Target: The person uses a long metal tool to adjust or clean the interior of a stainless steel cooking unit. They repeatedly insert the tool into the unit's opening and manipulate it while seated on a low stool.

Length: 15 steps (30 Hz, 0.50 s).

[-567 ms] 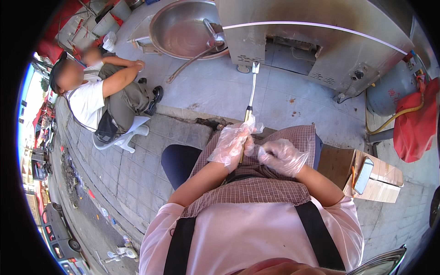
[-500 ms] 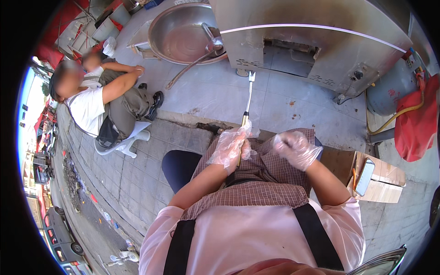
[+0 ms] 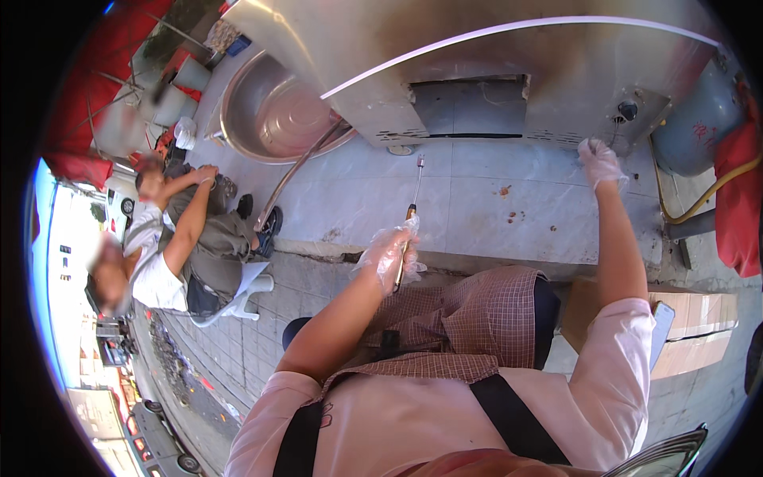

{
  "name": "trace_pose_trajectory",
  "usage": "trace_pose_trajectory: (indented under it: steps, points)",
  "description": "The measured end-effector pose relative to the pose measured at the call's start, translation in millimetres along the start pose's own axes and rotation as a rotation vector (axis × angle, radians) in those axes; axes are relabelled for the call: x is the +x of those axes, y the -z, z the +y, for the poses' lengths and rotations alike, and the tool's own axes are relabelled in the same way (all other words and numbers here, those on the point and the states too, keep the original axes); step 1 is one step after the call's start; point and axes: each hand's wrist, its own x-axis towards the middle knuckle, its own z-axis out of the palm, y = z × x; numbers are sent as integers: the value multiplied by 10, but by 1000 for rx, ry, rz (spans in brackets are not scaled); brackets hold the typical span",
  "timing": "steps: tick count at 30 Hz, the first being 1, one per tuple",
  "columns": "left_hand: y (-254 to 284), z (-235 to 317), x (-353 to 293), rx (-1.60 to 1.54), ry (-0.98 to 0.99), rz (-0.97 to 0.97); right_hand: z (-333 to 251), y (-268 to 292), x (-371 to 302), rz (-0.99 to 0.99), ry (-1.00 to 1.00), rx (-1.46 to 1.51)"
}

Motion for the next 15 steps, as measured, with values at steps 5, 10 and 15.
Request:
trace_pose_trajectory:
  steps: [5,10,15]
  points:
    - [-322,485,903,45,79,-63,384,381,649,164,-178,-334]
    - [-692,876,1649,-81,126,-218,674,507,1047,241,-68,-480]
    - [-1026,1122,2140,-69,2,-366,818,793,1387,215,153,-532]
